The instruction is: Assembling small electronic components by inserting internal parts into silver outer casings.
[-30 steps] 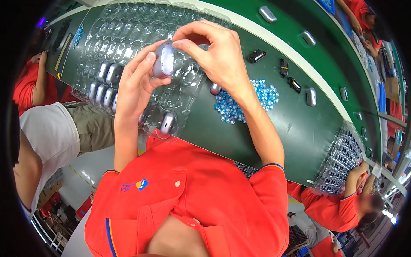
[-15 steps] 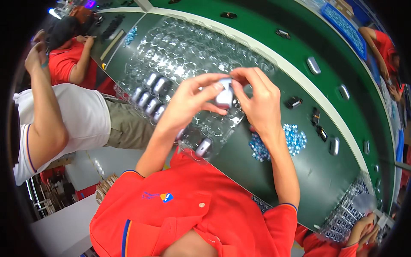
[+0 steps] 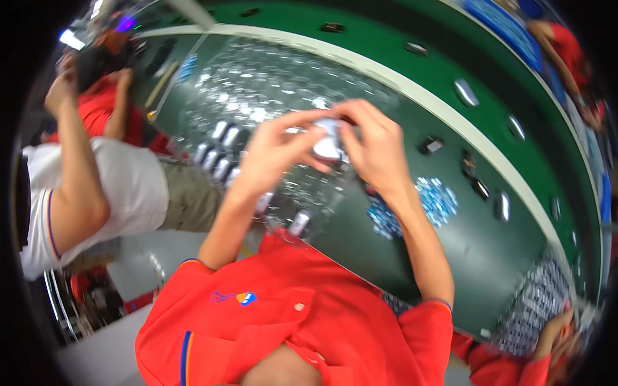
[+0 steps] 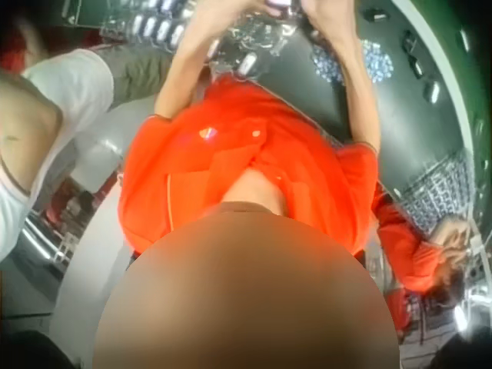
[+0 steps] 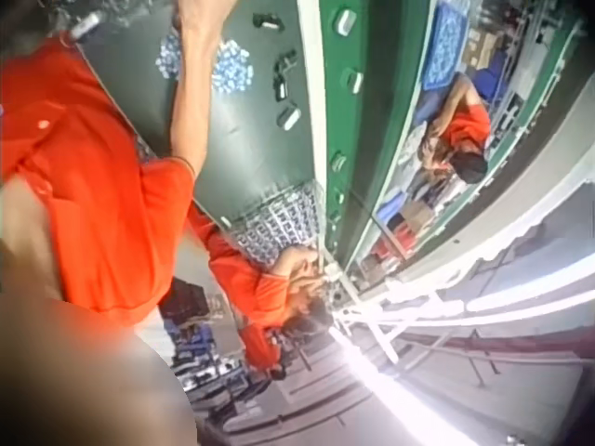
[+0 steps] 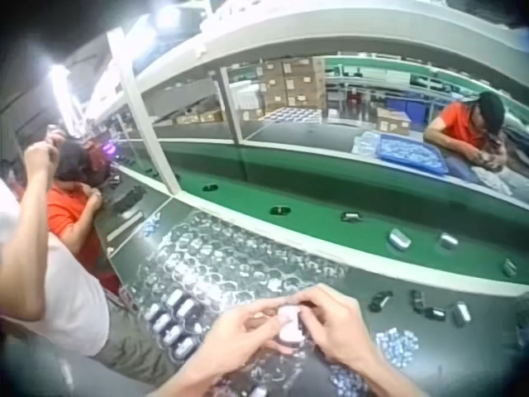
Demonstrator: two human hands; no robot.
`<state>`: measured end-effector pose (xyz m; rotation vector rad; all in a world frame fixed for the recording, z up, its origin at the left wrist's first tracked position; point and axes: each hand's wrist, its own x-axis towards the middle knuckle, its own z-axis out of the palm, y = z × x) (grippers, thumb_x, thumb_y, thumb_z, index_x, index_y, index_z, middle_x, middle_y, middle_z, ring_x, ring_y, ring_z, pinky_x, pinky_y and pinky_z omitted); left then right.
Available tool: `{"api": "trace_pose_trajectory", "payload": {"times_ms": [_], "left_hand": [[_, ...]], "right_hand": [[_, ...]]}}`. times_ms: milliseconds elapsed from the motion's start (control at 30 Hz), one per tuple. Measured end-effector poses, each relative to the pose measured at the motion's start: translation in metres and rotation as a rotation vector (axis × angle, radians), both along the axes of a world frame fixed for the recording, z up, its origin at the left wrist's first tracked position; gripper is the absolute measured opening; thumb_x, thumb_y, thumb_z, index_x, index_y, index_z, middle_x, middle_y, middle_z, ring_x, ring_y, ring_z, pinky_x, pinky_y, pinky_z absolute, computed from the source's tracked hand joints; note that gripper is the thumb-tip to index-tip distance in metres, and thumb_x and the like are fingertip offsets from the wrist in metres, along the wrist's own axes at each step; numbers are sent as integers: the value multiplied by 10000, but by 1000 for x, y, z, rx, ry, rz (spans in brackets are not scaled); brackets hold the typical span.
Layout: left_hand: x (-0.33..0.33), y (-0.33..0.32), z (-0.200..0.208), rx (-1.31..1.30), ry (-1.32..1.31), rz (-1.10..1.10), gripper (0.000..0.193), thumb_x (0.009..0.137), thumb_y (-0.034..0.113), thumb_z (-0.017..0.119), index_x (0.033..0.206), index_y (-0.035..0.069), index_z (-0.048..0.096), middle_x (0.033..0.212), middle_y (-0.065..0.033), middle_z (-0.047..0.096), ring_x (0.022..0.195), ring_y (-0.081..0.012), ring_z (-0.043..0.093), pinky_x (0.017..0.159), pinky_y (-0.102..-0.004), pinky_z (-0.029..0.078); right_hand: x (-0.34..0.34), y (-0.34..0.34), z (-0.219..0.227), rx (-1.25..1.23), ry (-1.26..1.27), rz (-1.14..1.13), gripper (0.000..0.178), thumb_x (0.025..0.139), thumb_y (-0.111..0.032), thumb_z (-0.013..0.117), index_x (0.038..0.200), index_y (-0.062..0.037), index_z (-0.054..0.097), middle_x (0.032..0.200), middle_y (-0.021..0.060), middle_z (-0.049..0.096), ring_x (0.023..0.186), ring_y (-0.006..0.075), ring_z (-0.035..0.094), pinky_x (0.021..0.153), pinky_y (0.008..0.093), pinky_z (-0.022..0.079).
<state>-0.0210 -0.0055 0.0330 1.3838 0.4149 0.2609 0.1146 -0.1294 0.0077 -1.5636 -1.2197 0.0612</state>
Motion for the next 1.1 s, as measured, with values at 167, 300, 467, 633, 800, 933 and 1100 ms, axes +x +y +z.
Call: {"api": "trace_pose_trajectory", "payload": {"times_ms": [167,300,467,633,800,933,1100], "left_hand": [[6,-5,3,103,0,39,359,977,102,606,1288,-75,580,993,-118,643,833,-212,713,658,-282,622],[9,-19,3,91,-27,89,400,916,59,669,1298,-32,593,960,-104,633,808,-179,687,660,-270,624],[5,-21,-2,487,-163,78,453,820,10,732,1265,35,647,911,-74,629,773,-129,651,648,-280,597],[3,-1,-7,960,-200,59,458,752,-30,756,1194,84,712,831,-14,596,717,-82,588,632,-280,509],[5,9,-12,531,-132,150,422,758,-42,758,1162,75,730,797,19,563,693,-56,529,634,-246,454],[-2,25,-15,384,-77,211,420,761,-46,760,1164,65,727,836,25,561,716,-49,512,672,-223,459],[-17,31,-9,416,-61,280,395,779,-38,756,1162,50,725,928,18,564,772,-63,522,743,-217,485]], "right_hand": [[1,0,-7,-50,-15,-24,203,836,78,621,1028,13,630,969,135,687,891,245,706,778,325,556],[-2,-2,-9,-6,41,-73,194,845,77,620,1027,13,628,960,133,692,876,237,711,772,320,560],[1,-6,-6,-26,256,-74,153,886,51,612,1032,23,649,928,108,714,827,184,711,768,315,566],[-2,-5,-2,-62,485,6,156,921,7,607,1057,28,680,903,87,731,790,134,703,757,296,572],[29,5,7,-262,345,61,191,949,-43,580,1088,2,704,914,114,736,780,162,717,729,297,577],[142,48,0,-459,-313,-514,274,945,-208,609,1154,-35,645,972,220,675,891,341,683,808,393,542],[222,68,-68,-788,-625,-742,405,929,-417,594,1107,-57,651,933,286,693,847,432,700,757,447,588]]}}
